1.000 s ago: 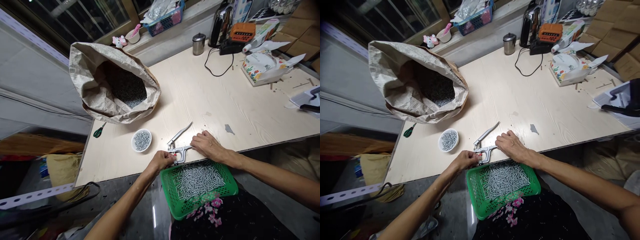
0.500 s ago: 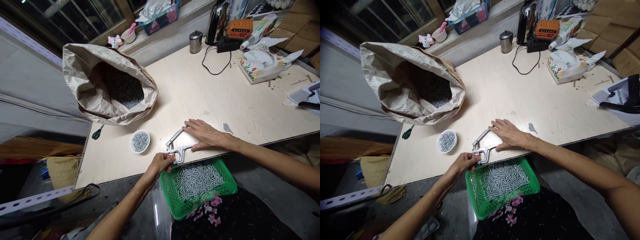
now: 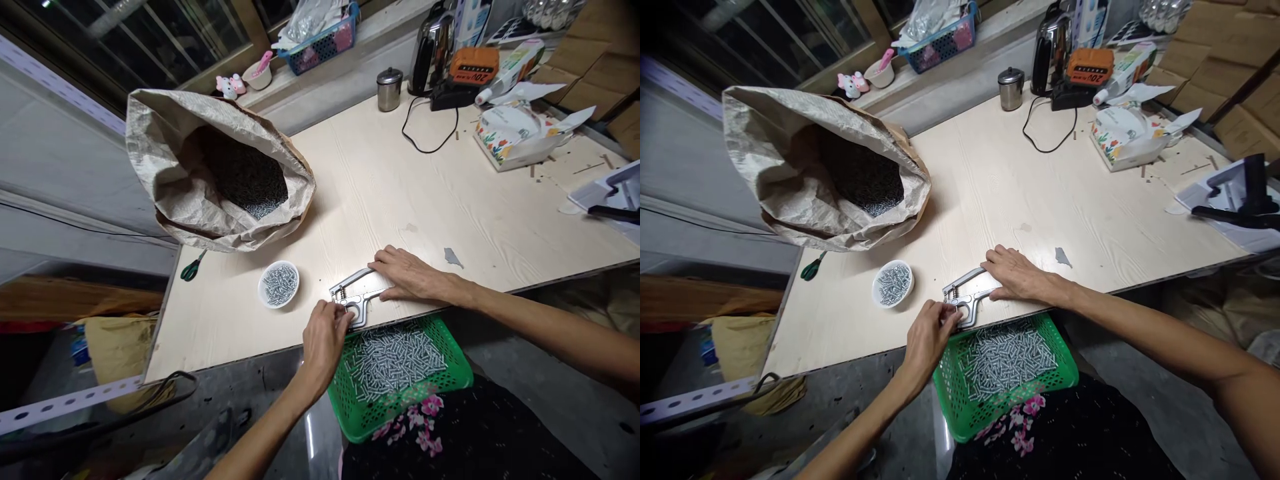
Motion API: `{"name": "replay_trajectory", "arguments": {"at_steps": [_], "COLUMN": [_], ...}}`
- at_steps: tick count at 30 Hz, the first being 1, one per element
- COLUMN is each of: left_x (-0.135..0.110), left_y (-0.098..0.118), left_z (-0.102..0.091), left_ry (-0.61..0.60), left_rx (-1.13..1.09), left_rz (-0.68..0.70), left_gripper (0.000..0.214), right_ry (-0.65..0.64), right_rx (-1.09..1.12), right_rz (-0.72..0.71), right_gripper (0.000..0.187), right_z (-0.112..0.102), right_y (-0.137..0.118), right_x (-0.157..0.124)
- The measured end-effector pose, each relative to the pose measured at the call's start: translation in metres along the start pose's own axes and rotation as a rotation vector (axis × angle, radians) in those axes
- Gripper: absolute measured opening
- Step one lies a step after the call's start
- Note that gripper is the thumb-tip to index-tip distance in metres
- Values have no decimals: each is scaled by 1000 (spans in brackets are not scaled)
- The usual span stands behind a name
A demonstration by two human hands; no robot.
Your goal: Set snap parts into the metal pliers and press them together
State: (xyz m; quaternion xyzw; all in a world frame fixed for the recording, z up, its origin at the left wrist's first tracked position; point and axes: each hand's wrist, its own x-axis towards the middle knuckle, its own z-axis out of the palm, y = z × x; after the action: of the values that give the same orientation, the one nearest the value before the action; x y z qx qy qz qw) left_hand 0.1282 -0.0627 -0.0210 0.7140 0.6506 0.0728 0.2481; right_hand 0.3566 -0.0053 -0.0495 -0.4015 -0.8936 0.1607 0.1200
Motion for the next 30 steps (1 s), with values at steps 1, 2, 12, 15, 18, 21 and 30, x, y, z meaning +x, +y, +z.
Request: {"name": "replay_trajectory", "arguments": {"at_steps": [1, 2, 12, 15, 18, 21, 30], "left_x": [3, 8, 60, 54, 53, 53, 7], "left_y": [5, 9, 17, 20, 22, 19, -19], "left_z": [4, 8, 17, 24, 29, 23, -14], "left_ry": [73, 106, -125, -84, -60, 1, 164], "left_rx": [53, 87, 261, 300, 321, 250, 61], "left_rz": [137, 270, 620, 576, 532, 503, -76], "left_gripper": [25, 34, 39, 18, 19, 22, 36], "right_ry": [7, 14, 18, 27, -5, 19, 107], "right_rx": [9, 19, 26, -28, -36, -32, 125], "right_rz": [2, 4, 7, 9, 5, -12, -27], "right_gripper": [45, 45, 35, 7, 14, 21, 37], "right_z": [1, 1, 4, 14, 17, 11, 9], "right_y": [-2, -3, -6, -7, -6, -2, -6], "right_x": [-1, -1, -11, -4, 3, 3, -21]}}
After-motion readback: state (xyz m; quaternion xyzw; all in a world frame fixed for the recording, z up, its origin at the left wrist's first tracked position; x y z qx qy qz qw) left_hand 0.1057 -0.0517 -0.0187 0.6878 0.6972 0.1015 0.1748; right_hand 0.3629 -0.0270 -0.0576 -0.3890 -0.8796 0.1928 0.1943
